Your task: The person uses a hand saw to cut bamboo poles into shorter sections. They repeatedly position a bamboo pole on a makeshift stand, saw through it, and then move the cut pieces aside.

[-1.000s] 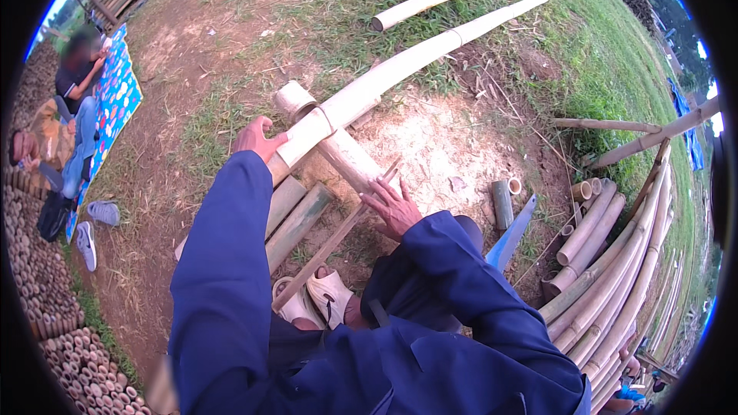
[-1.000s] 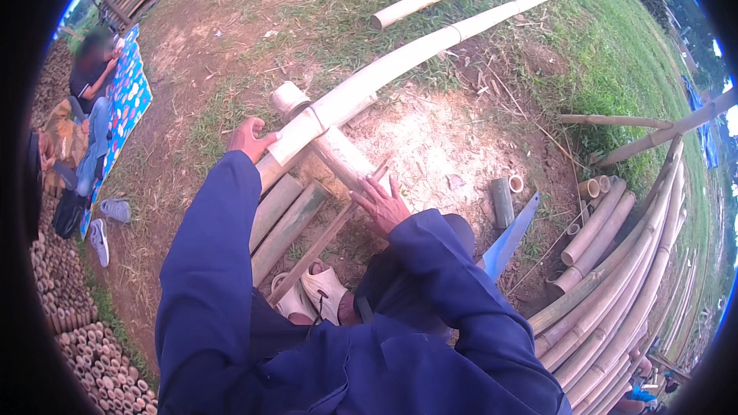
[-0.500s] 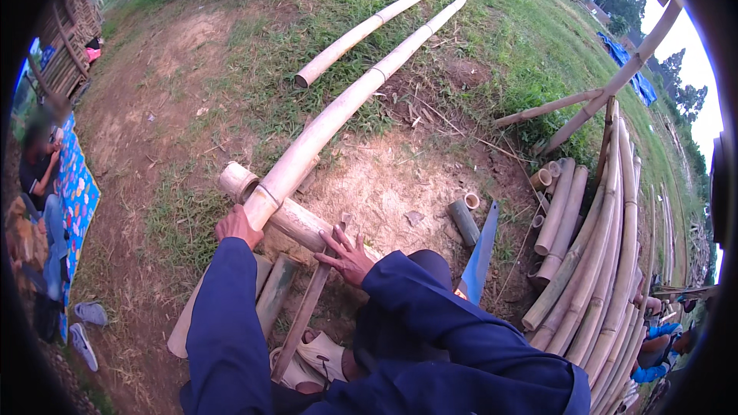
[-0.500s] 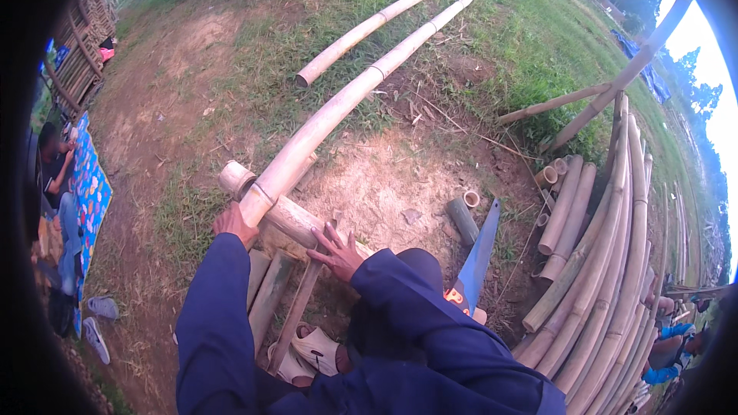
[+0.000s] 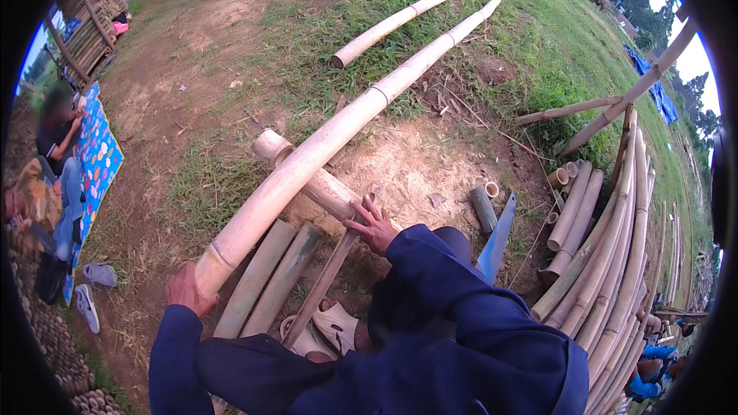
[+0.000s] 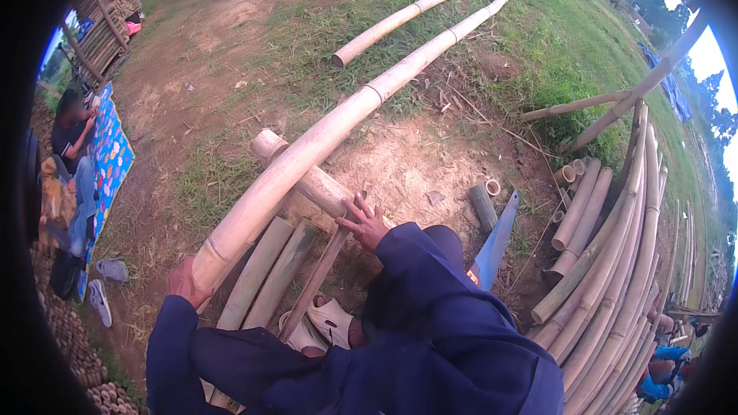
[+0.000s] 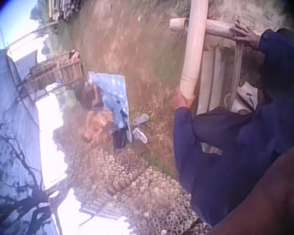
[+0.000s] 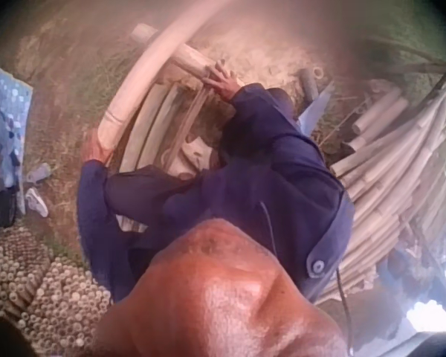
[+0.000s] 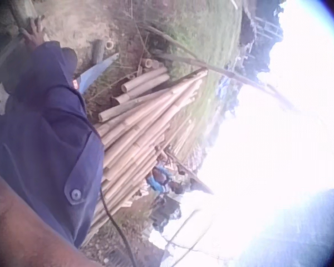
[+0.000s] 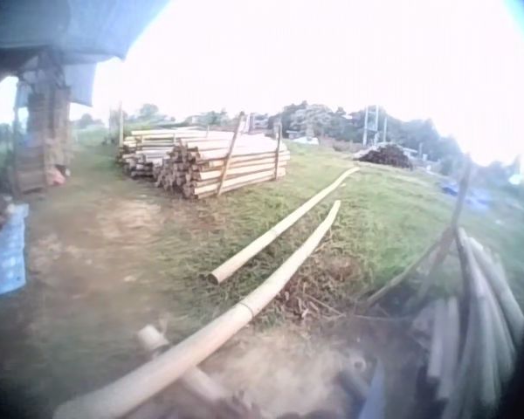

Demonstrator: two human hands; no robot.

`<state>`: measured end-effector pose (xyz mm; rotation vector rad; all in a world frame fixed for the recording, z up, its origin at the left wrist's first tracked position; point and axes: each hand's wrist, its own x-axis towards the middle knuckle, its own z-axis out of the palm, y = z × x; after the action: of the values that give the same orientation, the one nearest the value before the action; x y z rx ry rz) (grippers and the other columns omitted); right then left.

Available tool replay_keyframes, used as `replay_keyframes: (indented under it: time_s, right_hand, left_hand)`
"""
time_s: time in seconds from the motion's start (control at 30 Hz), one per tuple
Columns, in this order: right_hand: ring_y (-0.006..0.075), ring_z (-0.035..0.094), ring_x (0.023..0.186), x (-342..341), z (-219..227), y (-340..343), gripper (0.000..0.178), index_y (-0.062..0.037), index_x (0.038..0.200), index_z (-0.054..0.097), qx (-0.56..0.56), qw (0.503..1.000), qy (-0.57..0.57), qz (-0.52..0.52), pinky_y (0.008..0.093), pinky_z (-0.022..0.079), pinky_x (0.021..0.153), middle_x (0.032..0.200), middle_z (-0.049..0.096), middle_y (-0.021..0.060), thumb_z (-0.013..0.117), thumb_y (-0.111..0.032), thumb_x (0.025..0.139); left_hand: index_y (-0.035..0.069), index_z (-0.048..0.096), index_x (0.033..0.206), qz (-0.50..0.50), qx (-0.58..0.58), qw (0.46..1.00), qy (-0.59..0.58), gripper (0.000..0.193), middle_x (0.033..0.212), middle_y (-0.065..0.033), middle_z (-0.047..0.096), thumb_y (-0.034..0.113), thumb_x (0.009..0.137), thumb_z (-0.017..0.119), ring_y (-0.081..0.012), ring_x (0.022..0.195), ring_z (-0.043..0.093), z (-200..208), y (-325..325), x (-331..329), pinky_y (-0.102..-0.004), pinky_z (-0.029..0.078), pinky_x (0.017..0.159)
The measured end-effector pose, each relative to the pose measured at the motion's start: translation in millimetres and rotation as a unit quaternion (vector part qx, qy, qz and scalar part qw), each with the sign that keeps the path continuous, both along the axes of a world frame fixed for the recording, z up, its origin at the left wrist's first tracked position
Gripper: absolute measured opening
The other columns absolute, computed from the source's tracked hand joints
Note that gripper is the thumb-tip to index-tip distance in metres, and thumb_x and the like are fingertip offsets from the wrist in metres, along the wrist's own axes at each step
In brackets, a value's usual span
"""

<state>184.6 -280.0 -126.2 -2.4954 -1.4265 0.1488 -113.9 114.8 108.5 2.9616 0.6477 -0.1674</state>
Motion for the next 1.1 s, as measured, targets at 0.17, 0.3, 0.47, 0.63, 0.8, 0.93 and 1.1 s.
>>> replay_keyframes:
  time_s: [0.17,0.3,0.47,0.63,0.8,0.93,1.1]
  right_hand:
    - [0.044,0.016,0.157,-5,3,0,0.066,-0.0344,0.145,0.054,0.026,0.998,-0.053,-0.017,0.0741,0.027,0.114,0.168,0.023,0.0131,0.079,-0.026,0.085]
    - [0.0342,0.024,0.156,-15,29,-11,0.062,-0.0315,0.136,0.063,-0.006,0.991,-0.137,-0.008,0.0666,0.014,0.121,0.16,0.036,0.0134,0.084,-0.037,0.078]
    - [0.0286,0.043,0.14,-7,45,-14,0.05,-0.0224,0.124,0.068,-0.042,0.993,-0.107,0.042,0.0586,0.025,0.12,0.136,0.05,0.0116,0.082,-0.035,0.078]
    - [0.0304,0.043,0.14,-8,45,-6,0.053,-0.0193,0.125,0.067,-0.033,0.993,-0.098,0.05,0.0584,0.029,0.12,0.137,0.05,0.0128,0.083,-0.035,0.077]
    - [0.0341,0.046,0.138,-13,37,-19,0.058,-0.0214,0.129,0.068,0.061,0.991,-0.113,0.043,0.056,0.033,0.119,0.137,0.052,0.0148,0.085,-0.039,0.076]
    - [0.0298,0.052,0.125,-16,40,-18,0.052,-0.0185,0.117,0.074,0.057,0.992,-0.099,0.056,0.0525,0.036,0.114,0.119,0.055,0.0104,0.087,-0.04,0.071]
    - [0.0265,0.054,0.11,-14,49,-31,0.035,-0.014,0.099,0.078,-0.001,0.993,-0.111,0.036,0.0442,0.04,0.099,0.105,0.053,0.0079,0.085,-0.029,0.069]
  left_hand:
    - [0.008,0.054,0.121,0.068,0.089,0.993,-0.017,0.071,0.105,-0.0171,0.066,0.015,0.058,0.085,-0.0406,0.1,0.063,-31,54,-206,-0.0504,0.049,0.09]
    - [0.008,0.052,0.132,0.116,0.141,0.983,0.018,0.083,0.112,-0.0157,0.064,0.012,0.056,0.086,-0.0381,0.109,0.061,-37,69,-329,-0.0498,0.045,0.098]
    - [0.008,0.044,0.144,0.149,0.165,0.974,0.041,0.101,0.124,-0.0155,0.062,0.013,0.054,0.091,-0.0368,0.123,0.057,-37,70,-369,-0.0491,0.038,0.11]
    - [0.01,0.036,0.153,0.184,0.155,0.969,0.049,0.117,0.13,-0.0147,0.058,0.017,0.052,0.095,-0.0353,0.13,0.052,-44,56,-378,-0.0503,0.035,0.115]
    - [0.013,0.033,0.156,0.228,0.115,0.951,0.171,0.128,0.136,-0.0127,0.055,0.024,0.047,0.1,-0.0339,0.136,0.049,-9,21,-332,-0.0514,0.033,0.119]
    - [0.012,0.036,0.154,0.266,0.104,0.898,0.335,0.122,0.141,-0.0148,0.053,0.021,0.05,0.098,-0.0351,0.138,0.048,2,39,-335,-0.0518,0.036,0.118]
    - [0.009,0.05,0.144,0.136,0.066,0.988,0.011,0.071,0.134,-0.0245,0.053,-0.014,0.078,0.066,-0.0443,0.123,0.055,19,80,-221,-0.0458,0.047,0.104]
